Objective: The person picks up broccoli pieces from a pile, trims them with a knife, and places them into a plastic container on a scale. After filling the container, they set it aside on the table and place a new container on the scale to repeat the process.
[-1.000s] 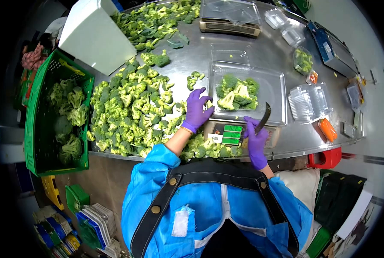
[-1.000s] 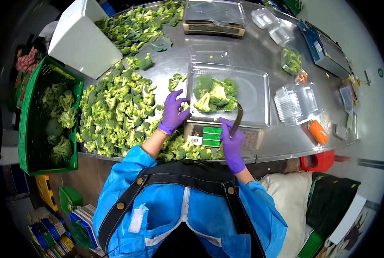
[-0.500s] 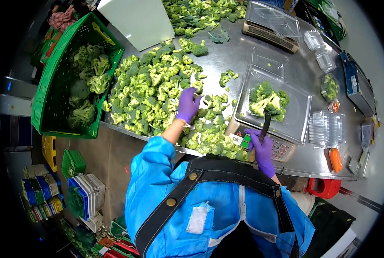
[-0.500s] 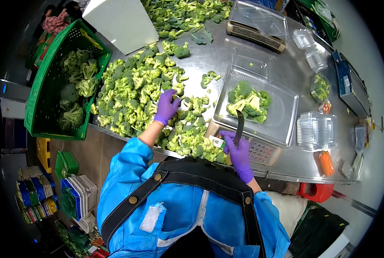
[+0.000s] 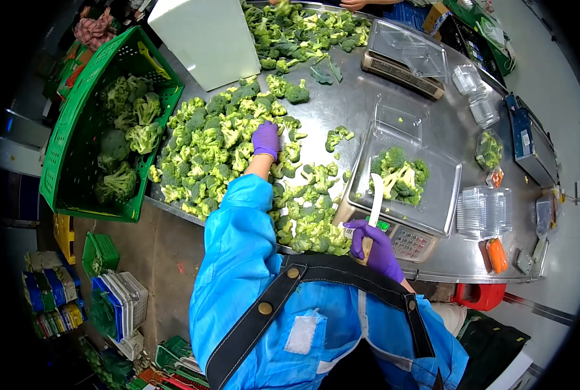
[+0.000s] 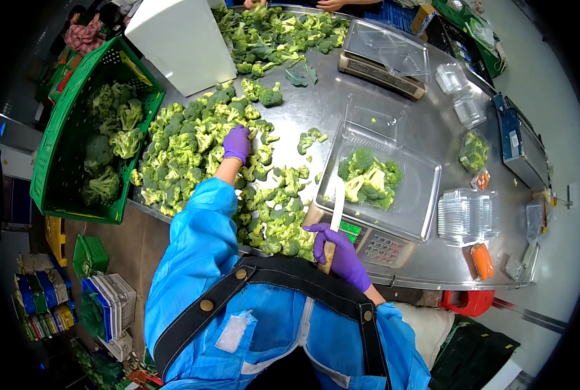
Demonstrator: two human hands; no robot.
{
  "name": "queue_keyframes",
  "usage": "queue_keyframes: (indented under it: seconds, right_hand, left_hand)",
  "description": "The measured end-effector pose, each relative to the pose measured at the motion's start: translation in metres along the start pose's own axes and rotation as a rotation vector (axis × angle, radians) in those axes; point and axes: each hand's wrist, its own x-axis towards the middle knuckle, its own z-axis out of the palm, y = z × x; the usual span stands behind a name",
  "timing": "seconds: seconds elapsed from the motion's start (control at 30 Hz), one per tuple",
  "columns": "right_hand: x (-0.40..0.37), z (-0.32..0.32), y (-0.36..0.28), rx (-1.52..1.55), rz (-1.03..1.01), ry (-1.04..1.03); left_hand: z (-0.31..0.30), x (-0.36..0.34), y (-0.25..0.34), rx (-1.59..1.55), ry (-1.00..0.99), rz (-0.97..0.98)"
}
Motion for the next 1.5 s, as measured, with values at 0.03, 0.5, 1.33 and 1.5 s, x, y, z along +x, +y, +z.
queue_keyframes:
  seconds: [0.03, 0.5, 1.33, 1.5]
  right_hand:
    - [0.001, -0.001, -0.001, 0.02, 0.005, -0.003]
    - [-0.003, 0.002, -0.028, -0.308, -0.224, 0.162]
    - [0.011, -0.073, -0.081, -1.131, -1.049, 0.872]
    - [-0.001, -0.052, -0.076, -0.779, -0.844, 0.903]
  left_hand:
    - [-0.004, 0.0, -0.002, -0.001, 0.001, 0.001]
    - [-0.126, -0.067, 0.069, -2.218, -0.698, -0.617]
    - [-0.113, -0.081, 0.035, -0.996, -0.002, -0.154]
    - [-0.081, -0.052, -0.056, 0.193, 0.233, 0.026]
